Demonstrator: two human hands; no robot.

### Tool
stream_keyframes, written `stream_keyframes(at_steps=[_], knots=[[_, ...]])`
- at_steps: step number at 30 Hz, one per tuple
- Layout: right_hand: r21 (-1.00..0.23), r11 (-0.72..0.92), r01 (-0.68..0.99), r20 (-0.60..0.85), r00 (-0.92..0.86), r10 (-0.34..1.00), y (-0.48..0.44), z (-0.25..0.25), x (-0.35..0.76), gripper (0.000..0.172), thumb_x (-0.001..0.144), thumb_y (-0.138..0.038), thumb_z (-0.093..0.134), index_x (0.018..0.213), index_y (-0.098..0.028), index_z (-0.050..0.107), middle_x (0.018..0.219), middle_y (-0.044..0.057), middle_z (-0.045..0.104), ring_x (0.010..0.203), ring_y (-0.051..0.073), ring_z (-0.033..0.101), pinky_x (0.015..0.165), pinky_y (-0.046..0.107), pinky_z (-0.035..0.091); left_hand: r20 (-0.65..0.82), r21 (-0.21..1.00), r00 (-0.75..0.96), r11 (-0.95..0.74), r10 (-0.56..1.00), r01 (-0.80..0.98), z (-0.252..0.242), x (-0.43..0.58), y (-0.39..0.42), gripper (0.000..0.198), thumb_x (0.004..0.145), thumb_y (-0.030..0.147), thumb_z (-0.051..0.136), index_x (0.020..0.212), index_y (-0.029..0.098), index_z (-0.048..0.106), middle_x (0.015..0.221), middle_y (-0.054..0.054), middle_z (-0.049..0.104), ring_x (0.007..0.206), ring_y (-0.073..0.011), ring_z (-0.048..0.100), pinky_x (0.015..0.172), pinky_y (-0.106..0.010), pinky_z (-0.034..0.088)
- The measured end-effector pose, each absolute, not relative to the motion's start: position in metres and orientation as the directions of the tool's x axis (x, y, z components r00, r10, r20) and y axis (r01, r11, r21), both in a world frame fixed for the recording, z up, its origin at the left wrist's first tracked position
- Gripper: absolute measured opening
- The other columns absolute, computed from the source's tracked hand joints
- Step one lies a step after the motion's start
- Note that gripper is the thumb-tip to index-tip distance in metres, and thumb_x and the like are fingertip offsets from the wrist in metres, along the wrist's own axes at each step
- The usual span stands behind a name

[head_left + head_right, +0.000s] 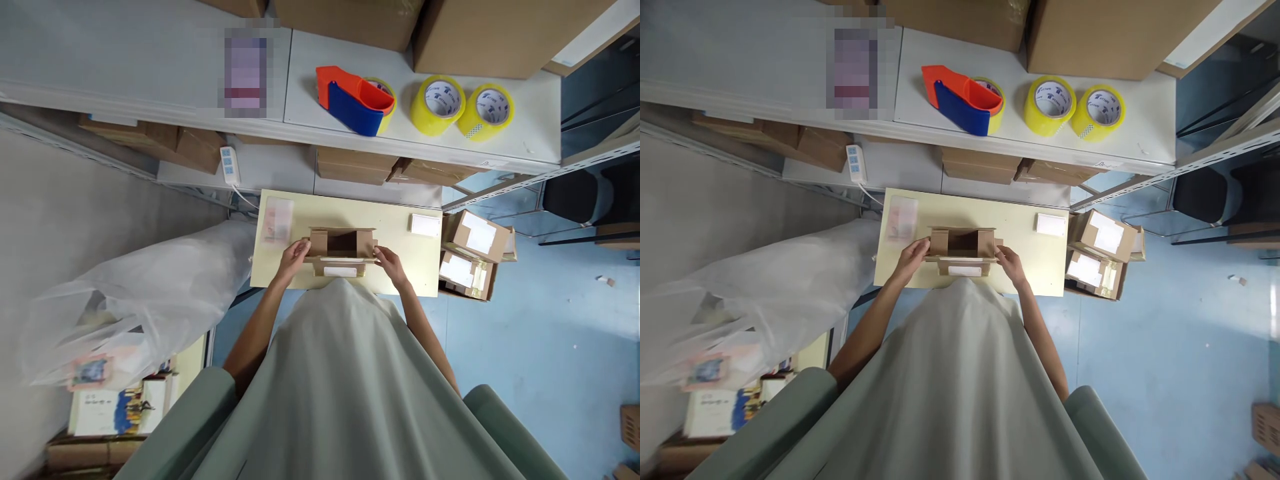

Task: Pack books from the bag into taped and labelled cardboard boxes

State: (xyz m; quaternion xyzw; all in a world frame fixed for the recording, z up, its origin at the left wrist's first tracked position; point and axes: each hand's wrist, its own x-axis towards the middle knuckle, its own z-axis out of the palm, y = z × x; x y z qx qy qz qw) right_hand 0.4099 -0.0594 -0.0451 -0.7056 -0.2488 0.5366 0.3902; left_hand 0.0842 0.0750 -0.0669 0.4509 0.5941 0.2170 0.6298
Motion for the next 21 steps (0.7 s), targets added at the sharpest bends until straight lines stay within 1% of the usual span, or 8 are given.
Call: stream_keyframes(at_steps=[3, 6, 8, 13, 15, 17, 18, 21], knots=[[-0.848, -0.526, -0.063, -0.523, 0.253, 0.814, -0.063, -0.031, 0.417, 0.076, 0.084, -0.08, 0.086, 0.137, -0.026, 0.078, 0.149, 0.014, 0.076, 0.136, 0.034, 0.073, 0.117, 0.054, 0.06, -0.504, 0.862, 0.268, 0.458, 0.821, 0.219, -0.055, 0.076, 0.077, 0.088, 0.091, 0.087, 0.069, 0.15, 0.022, 0.068, 0.162, -0.021, 0.066, 0.148, -0.0391, 0.065, 0.114, -0.049, 0.06], [-0.865, -0.501, -0.031, -0.495, 0.219, 0.841, -0.06, -0.028, 0.419, 0.073, 0.081, -0.076, 0.089, 0.134, -0.027, 0.079, 0.15, 0.014, 0.076, 0.13, 0.035, 0.077, 0.116, 0.054, 0.061, -0.456, 0.882, 0.328, 0.372, 0.827, 0.288, -0.05, 0.074, 0.079, 0.089, 0.082, 0.072, 0.088, 0.153, 0.025, 0.064, 0.163, -0.018, 0.065, 0.142, -0.0369, 0.068, 0.116, -0.05, 0.061], [-0.867, -0.498, 0.014, -0.478, 0.257, 0.84, -0.055, -0.031, 0.418, 0.069, 0.084, -0.078, 0.084, 0.126, -0.024, 0.08, 0.141, 0.014, 0.08, 0.122, 0.034, 0.079, 0.111, 0.053, 0.063, -0.446, 0.88, 0.323, 0.345, 0.835, 0.326, -0.053, 0.077, 0.08, 0.086, 0.079, 0.066, 0.091, 0.149, 0.022, 0.066, 0.154, -0.018, 0.07, 0.133, -0.0348, 0.073, 0.115, -0.052, 0.062], [-0.824, -0.543, 0.16, -0.477, 0.323, 0.818, -0.043, -0.048, 0.418, 0.056, 0.087, -0.079, 0.078, 0.105, -0.026, 0.083, 0.11, 0.011, 0.087, 0.108, 0.034, 0.082, 0.102, 0.051, 0.064, -0.417, 0.858, 0.223, 0.3, 0.881, 0.417, -0.066, 0.083, 0.083, 0.057, 0.089, 0.061, 0.082, 0.13, 0.021, 0.076, 0.128, -0.016, 0.08, 0.117, -0.0343, 0.078, 0.111, -0.051, 0.062], [-0.783, -0.586, 0.208, -0.515, 0.311, 0.799, -0.043, -0.055, 0.418, 0.047, 0.084, -0.072, 0.082, 0.1, -0.028, 0.082, 0.1, 0.009, 0.087, 0.104, 0.035, 0.082, 0.101, 0.052, 0.064, -0.443, 0.823, 0.218, 0.298, 0.869, 0.484, -0.069, 0.083, 0.082, 0.058, 0.088, 0.05, 0.084, 0.137, 0.021, 0.075, 0.12, -0.014, 0.081, 0.11, -0.0333, 0.079, 0.108, -0.05, 0.063], [-0.736, -0.632, 0.244, -0.566, 0.291, 0.772, -0.045, -0.06, 0.418, 0.045, 0.081, -0.062, 0.087, 0.109, -0.027, 0.083, 0.094, 0.008, 0.086, 0.099, 0.035, 0.082, 0.099, 0.053, 0.065, -0.465, 0.788, 0.217, 0.29, 0.858, 0.542, -0.069, 0.082, 0.079, 0.079, 0.084, 0.038, 0.087, 0.157, 0.021, 0.063, 0.118, -0.011, 0.08, 0.103, -0.0304, 0.079, 0.105, -0.049, 0.064], [-0.722, -0.643, 0.254, -0.58, 0.285, 0.763, -0.046, -0.061, 0.417, 0.051, 0.081, -0.058, 0.088, 0.121, -0.027, 0.081, 0.096, 0.008, 0.085, 0.098, 0.035, 0.082, 0.099, 0.053, 0.065, -0.452, 0.784, 0.222, 0.266, 0.864, 0.561, -0.067, 0.081, 0.077, 0.091, 0.083, 0.033, 0.087, 0.167, 0.023, 0.053, 0.123, -0.011, 0.078, 0.103, -0.0291, 0.078, 0.104, -0.048, 0.064], [-0.749, -0.598, 0.286, -0.515, 0.317, 0.796, -0.052, -0.058, 0.41, 0.086, 0.082, -0.05, 0.088, 0.161, -0.029, 0.061, 0.124, 0.01, 0.082, 0.101, 0.033, 0.081, 0.098, 0.054, 0.066, -0.325, 0.801, 0.284, 0.103, 0.902, 0.589, -0.059, 0.083, 0.071, 0.103, 0.084, 0.023, 0.083, 0.177, 0.029, 0.04, 0.15, -0.014, 0.064, 0.117, -0.0297, 0.076, 0.107, -0.046, 0.063]])
